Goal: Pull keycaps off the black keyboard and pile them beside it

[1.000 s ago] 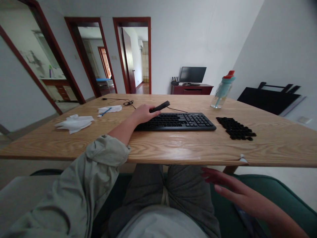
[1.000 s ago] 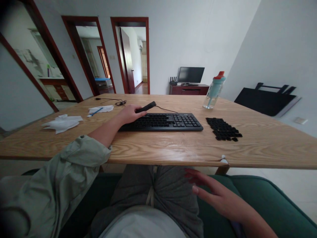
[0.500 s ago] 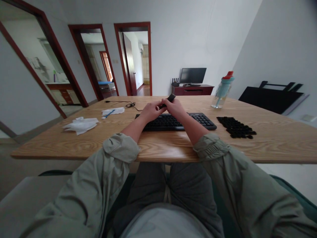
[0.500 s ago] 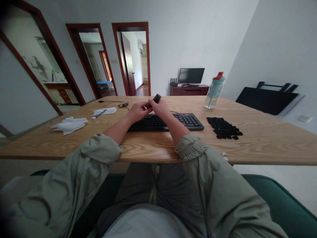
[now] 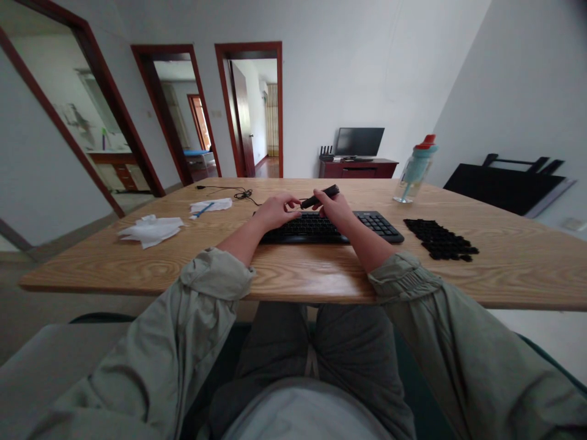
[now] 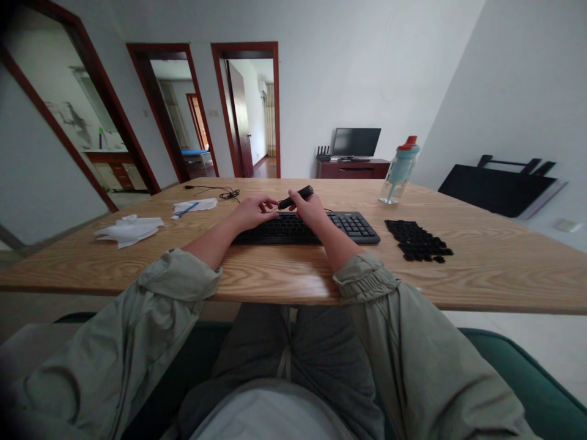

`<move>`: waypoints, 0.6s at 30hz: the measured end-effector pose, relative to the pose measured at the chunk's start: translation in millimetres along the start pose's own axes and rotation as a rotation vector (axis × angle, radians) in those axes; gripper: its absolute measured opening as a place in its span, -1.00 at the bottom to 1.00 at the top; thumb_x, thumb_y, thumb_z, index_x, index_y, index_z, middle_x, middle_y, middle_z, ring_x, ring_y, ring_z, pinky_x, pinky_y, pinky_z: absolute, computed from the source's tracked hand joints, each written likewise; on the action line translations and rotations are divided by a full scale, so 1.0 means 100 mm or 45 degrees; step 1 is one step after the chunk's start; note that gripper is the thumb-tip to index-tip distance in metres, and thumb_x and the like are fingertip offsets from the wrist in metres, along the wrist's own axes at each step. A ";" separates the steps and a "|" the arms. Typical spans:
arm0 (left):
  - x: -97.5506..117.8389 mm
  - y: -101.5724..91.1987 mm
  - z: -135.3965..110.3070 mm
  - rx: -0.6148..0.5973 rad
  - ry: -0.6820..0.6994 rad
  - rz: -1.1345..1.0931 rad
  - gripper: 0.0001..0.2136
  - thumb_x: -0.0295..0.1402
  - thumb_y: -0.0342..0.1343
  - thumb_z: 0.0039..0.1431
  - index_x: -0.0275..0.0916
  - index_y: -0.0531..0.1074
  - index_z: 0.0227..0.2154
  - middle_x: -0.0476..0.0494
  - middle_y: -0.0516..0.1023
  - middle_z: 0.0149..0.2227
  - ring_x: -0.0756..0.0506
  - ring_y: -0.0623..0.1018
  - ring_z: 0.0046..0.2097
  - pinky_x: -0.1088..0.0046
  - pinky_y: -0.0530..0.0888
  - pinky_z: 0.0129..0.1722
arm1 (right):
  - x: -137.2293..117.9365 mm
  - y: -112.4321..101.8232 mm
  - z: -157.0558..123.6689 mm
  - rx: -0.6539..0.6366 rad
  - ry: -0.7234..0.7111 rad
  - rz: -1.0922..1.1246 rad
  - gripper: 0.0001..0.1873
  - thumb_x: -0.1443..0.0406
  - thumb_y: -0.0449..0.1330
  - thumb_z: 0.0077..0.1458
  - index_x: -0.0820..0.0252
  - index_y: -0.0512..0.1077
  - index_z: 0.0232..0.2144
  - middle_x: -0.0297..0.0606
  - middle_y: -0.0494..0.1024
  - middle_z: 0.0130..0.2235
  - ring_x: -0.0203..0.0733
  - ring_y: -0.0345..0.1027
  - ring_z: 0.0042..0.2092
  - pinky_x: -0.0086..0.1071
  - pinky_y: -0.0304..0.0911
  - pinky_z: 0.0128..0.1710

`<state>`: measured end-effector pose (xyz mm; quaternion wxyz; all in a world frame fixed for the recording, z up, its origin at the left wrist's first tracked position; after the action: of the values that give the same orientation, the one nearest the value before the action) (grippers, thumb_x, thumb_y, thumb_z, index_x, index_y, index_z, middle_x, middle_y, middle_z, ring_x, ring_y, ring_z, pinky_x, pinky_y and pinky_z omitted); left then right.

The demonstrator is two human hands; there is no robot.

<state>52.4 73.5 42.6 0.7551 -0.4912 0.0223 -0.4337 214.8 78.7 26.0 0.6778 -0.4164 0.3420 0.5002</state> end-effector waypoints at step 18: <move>0.11 -0.07 -0.02 0.029 0.027 -0.083 -0.69 -0.15 0.08 0.17 -0.21 0.53 -0.13 -0.11 0.62 -0.28 -0.05 0.55 -0.32 0.43 0.43 -0.29 | -0.62 -0.15 -0.40 -0.138 -0.210 0.027 -0.35 -0.03 0.23 0.04 0.23 0.31 0.07 -0.17 0.59 -0.27 -0.36 0.29 -0.51 -0.45 0.23 -0.51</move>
<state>53.8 63.4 51.0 0.7458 -0.4784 0.0095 -0.4635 210.7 16.1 67.1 0.6749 -0.4062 0.2619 0.5576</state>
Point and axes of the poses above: each hand's wrist, its own z-axis towards the middle knuckle, its own y-axis out of the palm, x = y × z, the point moved 9 cm from there along z, towards the middle knuckle
